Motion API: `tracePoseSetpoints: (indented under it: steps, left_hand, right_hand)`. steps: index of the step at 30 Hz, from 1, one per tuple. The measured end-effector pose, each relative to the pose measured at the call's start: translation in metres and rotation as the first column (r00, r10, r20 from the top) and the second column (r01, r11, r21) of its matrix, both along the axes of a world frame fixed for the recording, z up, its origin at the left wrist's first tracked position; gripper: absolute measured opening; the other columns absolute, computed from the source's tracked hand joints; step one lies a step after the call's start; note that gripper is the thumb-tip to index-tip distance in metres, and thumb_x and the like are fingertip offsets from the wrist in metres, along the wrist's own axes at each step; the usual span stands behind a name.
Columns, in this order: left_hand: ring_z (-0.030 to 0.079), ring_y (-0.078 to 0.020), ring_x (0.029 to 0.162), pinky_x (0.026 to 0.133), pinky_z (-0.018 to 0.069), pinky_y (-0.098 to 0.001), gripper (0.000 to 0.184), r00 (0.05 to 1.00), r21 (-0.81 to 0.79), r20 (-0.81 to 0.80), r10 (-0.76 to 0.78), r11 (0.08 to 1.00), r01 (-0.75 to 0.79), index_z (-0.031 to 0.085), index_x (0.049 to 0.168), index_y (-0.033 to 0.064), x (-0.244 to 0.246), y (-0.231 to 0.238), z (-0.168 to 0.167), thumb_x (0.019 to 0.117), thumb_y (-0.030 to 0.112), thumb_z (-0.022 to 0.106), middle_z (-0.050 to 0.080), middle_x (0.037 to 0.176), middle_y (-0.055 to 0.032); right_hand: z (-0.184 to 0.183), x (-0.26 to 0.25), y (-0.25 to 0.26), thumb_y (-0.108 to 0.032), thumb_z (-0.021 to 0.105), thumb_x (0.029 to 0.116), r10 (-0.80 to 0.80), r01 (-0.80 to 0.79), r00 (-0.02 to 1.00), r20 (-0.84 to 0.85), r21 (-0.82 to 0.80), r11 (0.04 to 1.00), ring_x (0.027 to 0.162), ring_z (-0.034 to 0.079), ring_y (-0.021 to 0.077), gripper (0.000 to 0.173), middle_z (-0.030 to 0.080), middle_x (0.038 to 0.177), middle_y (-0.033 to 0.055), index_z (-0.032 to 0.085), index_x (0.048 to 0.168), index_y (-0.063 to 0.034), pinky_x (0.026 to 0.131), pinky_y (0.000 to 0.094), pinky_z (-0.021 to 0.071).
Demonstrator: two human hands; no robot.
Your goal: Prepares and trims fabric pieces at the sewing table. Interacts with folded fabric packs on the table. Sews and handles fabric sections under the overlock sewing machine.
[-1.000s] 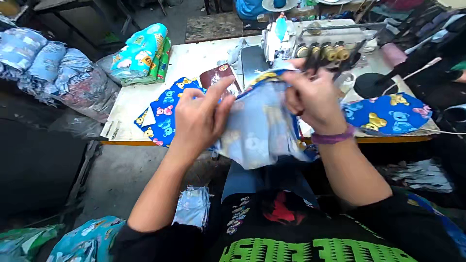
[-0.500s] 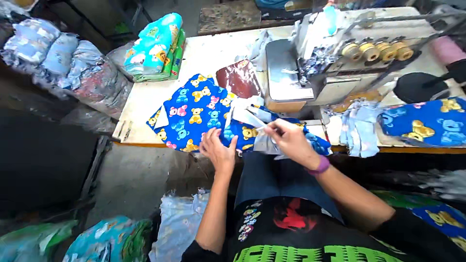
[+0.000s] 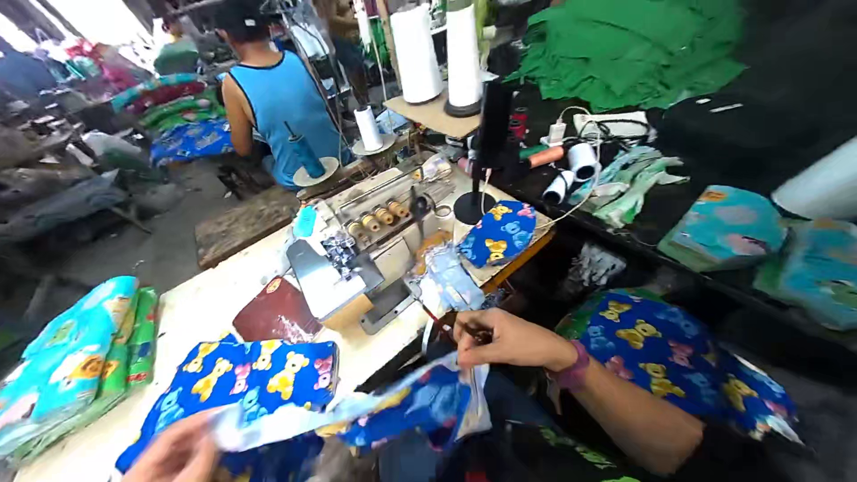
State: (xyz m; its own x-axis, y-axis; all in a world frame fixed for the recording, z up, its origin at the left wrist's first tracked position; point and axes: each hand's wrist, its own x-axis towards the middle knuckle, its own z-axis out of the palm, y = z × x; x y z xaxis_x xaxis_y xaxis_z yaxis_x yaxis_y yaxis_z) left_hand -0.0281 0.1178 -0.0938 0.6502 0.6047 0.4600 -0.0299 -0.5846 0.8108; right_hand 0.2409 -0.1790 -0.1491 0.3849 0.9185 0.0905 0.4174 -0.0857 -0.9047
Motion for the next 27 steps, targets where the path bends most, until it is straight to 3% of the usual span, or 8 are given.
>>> tracePoseSetpoints:
  steps: [3,7,10,16,20,23,25,27]
  left_hand:
    - [0.056,-0.0016,0.058,0.057,0.0479,-0.0229,0.034,0.72,0.04,-0.546,-0.428,0.845,0.533,0.071,0.077,-0.0028,0.043,-0.024,-0.005,0.0972,0.023,0.064,0.064,0.065,-0.0016]
    - [0.043,0.0059,0.052,0.05,0.035,-0.0143,0.042,0.406,-0.27,-0.475,-0.781,0.568,0.777,0.063,0.067,0.0039,0.094,-0.061,-0.022,0.0998,0.03,0.062,0.051,0.057,0.0067]
    - [0.047,0.0129,0.056,0.052,0.0371,-0.0085,0.04,0.482,-0.328,-0.315,-0.818,0.57,0.753,0.064,0.067,0.0099,0.079,-0.051,-0.038,0.0955,0.038,0.069,0.055,0.058,0.0122]
    - [0.065,-0.0015,0.098,0.093,0.052,-0.0246,0.017,0.957,0.206,-0.285,-0.046,0.973,0.108,0.071,0.1,-0.0074,-0.038,0.019,-0.044,0.0947,0.007,0.065,0.071,0.1,-0.009]
    - [0.036,-0.0132,0.145,0.122,0.0249,-0.0368,0.032,0.918,0.653,0.317,0.237,0.647,-0.393,0.058,0.135,0.0152,0.023,0.087,-0.038,0.1038,0.02,0.057,0.05,0.146,0.0]
    - [0.056,-0.0389,0.128,0.112,0.0403,-0.0488,0.031,0.934,0.622,0.162,0.318,0.702,-0.347,0.064,0.121,-0.0117,0.11,0.08,-0.035,0.098,0.009,0.061,0.062,0.129,-0.0305]
    - [0.069,-0.0318,0.097,0.09,0.0543,-0.0432,0.016,0.992,0.472,0.02,0.125,0.873,-0.119,0.07,0.095,-0.0111,0.157,0.058,-0.065,0.0915,0.002,0.063,0.071,0.097,-0.0252]
    - [0.07,-0.0321,0.111,0.104,0.0523,-0.0447,0.016,0.995,0.405,-0.085,-0.057,0.91,0.086,0.075,0.101,-0.0058,0.174,0.052,-0.095,0.0969,0.005,0.064,0.074,0.109,-0.0203]
  right_hand:
    - [-0.016,0.0,-0.012,-0.013,0.062,0.0995,-0.096,0.228,0.958,0.271,-0.509,0.83,0.108,0.066,0.0424,0.027,0.058,0.135,0.0267,0.07,0.116,0.0074,0.092,0.0607,0.0511]
    - [0.0,-0.034,0.011,-0.016,0.084,0.0831,0.022,-0.051,0.977,-0.211,-0.133,0.99,0.095,0.067,0.0138,0.05,0.073,0.114,0.0118,0.069,0.127,0.0005,0.084,0.0319,0.0539]
    - [0.007,-0.05,0.034,-0.01,0.081,0.0833,0.13,-0.1,0.877,-0.463,0.088,0.991,0.049,0.048,-0.0055,0.014,0.061,0.064,-0.0077,0.071,0.091,-0.0034,0.047,0.0135,0.0391]
    - [0.018,-0.019,0.058,-0.013,0.067,0.0979,0.079,0.026,0.96,-0.269,0.366,0.93,0.054,0.05,-0.0112,0.016,0.065,0.071,-0.009,0.074,0.101,0.001,0.051,0.0079,0.0436]
    - [0.007,-0.02,0.136,-0.01,0.07,0.0947,-0.129,0.204,0.967,-0.222,0.361,0.91,0.062,0.054,-0.0057,0.016,0.067,0.08,-0.0006,0.072,0.101,0.0046,0.059,0.0128,0.0474]
    - [-0.023,0.004,0.186,-0.011,0.069,0.0962,-0.314,0.305,0.949,-0.032,0.346,0.887,0.077,0.065,0.0131,0.017,0.068,0.096,0.0132,0.069,0.103,0.0046,0.07,0.0294,0.0561]
    - [-0.034,0.021,0.192,-0.02,0.059,0.1049,-0.43,0.435,0.9,-0.074,0.216,0.874,0.075,0.064,0.0137,0.025,0.069,0.101,0.0134,0.067,0.115,0.0024,0.069,0.0325,0.0553]
    - [-0.052,0.024,0.19,-0.034,0.049,0.1087,-0.471,0.484,0.863,-0.186,0.03,0.875,0.053,0.048,0.0036,0.036,0.065,0.088,0.0031,0.064,0.119,-0.0028,0.05,0.0233,0.044]
